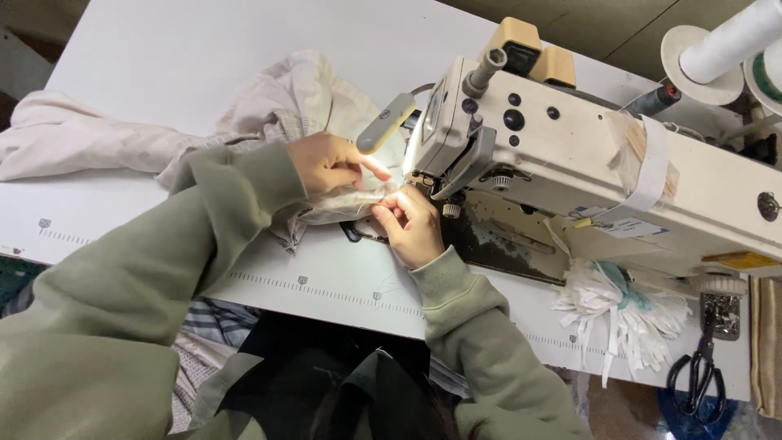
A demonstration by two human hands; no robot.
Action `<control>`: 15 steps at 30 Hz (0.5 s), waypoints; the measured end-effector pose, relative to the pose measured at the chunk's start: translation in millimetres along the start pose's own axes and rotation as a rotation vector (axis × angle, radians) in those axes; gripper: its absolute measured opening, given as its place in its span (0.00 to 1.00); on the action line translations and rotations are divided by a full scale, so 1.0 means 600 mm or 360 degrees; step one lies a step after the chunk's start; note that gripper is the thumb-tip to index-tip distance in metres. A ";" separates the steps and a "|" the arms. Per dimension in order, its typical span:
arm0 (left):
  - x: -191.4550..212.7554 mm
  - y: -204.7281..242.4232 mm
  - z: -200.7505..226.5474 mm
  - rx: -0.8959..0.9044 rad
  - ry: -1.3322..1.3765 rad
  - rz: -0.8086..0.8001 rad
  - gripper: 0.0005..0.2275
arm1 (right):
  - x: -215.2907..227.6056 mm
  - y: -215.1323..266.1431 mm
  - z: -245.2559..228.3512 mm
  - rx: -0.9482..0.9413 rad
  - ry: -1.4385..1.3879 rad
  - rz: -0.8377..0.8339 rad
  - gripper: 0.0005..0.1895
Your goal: Sewing a seam on a large piece of fabric using an industrial sewing machine
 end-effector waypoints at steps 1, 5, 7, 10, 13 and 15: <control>-0.006 -0.007 -0.005 0.0002 0.0004 0.0002 0.16 | 0.000 0.000 -0.004 -0.0002 0.0000 -0.0005 0.06; -0.030 -0.032 -0.024 -0.0193 -0.0261 -0.0133 0.14 | 0.006 -0.004 -0.020 0.0017 0.0002 0.0057 0.04; -0.044 -0.038 -0.035 -0.0273 -0.0314 -0.0175 0.17 | 0.007 0.005 -0.015 0.0018 0.0004 0.0071 0.04; -0.060 -0.040 -0.045 -0.0546 -0.0451 -0.0034 0.13 | 0.007 0.024 0.002 0.0109 0.0197 0.0084 0.01; -0.083 -0.034 -0.059 -0.0373 -0.0457 0.0239 0.13 | 0.013 0.044 0.016 0.0342 0.0509 0.0049 0.03; -0.100 -0.019 -0.049 -0.0176 -0.0796 0.0505 0.23 | 0.012 0.057 0.032 0.0448 0.0654 0.0027 0.04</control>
Point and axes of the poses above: each hand's wrist, its own y-axis away from the middle knuckle, its own x-axis out of the back of the hand, z = x × y, the point moved 3 cm from there along -y, towards the middle knuckle, and after that the axes turned 2 degrees about x, right-handed, at the moved point
